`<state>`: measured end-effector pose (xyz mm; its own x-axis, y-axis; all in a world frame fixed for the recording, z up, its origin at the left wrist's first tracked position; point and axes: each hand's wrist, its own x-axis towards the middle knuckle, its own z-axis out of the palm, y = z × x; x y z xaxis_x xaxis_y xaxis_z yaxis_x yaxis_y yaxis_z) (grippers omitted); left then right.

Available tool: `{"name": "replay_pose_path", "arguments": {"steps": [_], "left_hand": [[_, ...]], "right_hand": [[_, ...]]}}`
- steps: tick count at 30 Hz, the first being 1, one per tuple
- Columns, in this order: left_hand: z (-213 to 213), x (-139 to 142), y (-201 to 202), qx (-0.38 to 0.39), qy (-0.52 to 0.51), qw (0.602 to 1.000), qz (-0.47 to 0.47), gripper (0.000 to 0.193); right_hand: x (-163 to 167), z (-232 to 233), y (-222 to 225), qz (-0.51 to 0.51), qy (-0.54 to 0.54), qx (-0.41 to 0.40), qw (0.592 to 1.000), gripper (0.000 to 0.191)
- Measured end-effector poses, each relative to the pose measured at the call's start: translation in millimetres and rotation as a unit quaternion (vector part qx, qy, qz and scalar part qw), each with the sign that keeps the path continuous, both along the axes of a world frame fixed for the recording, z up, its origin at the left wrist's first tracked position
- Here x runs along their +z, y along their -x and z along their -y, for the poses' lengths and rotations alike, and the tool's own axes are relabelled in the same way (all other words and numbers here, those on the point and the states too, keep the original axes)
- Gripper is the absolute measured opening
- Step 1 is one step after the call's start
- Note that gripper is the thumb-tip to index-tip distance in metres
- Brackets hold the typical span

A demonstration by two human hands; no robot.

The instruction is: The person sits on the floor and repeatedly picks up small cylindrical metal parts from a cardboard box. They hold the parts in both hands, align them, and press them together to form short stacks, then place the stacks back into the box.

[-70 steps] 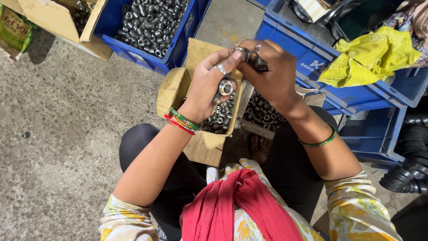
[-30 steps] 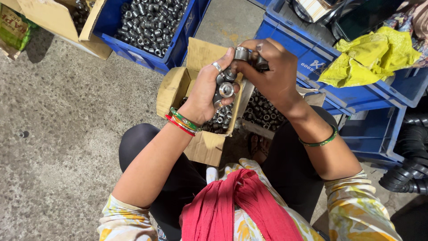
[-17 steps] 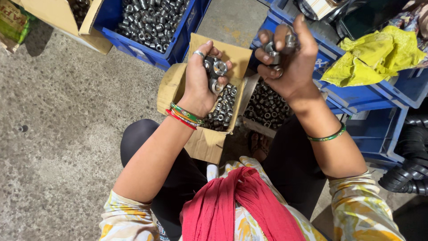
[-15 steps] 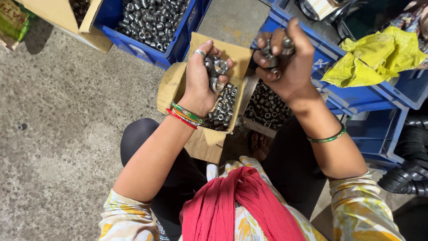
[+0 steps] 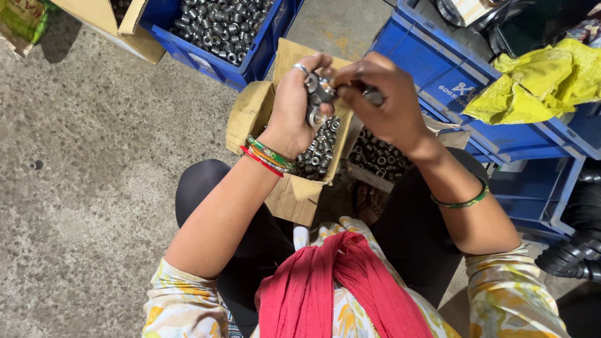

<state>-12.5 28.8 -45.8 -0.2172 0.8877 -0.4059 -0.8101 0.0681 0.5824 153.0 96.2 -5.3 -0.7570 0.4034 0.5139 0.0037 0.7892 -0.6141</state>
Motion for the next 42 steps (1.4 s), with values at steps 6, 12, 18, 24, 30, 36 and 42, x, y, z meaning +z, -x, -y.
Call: {"name": "replay_pose_path", "arguments": {"steps": [6,12,18,24,30,36,42], "left_hand": [[14,27,-5,-0.128,-0.058,0.99,-0.007,0.042],[19,38,-7,-0.13,-0.095,0.979,-0.127,0.047],[17,28,-8,-0.103,-0.045,0.987,-0.116,0.046],[14,24,-6,-0.064,-0.077,0.993,-0.055,0.053],[17,30,-7,-0.079,-0.087,0.99,-0.073,0.059],[19,39,-5,-0.09,-0.091,0.986,-0.106,0.06],[20,39,-12,-0.097,-0.056,0.979,-0.173,0.054]], "right_hand": [[-1,-7,-9,-0.029,0.453,-0.004,0.891,0.015],[0,-13,-13,-0.107,0.599,0.004,0.794,0.016],[2,-6,-7,-0.051,0.384,-0.061,0.92,0.016],[4,-1,-1,-0.02,0.262,-0.063,0.963,0.028],[0,3,2,-0.042,0.073,-0.115,0.99,0.032],[1,3,0,-0.033,0.008,-0.133,0.991,0.022],[-1,6,-5,-0.02,-0.054,-0.157,0.986,0.021]]}}
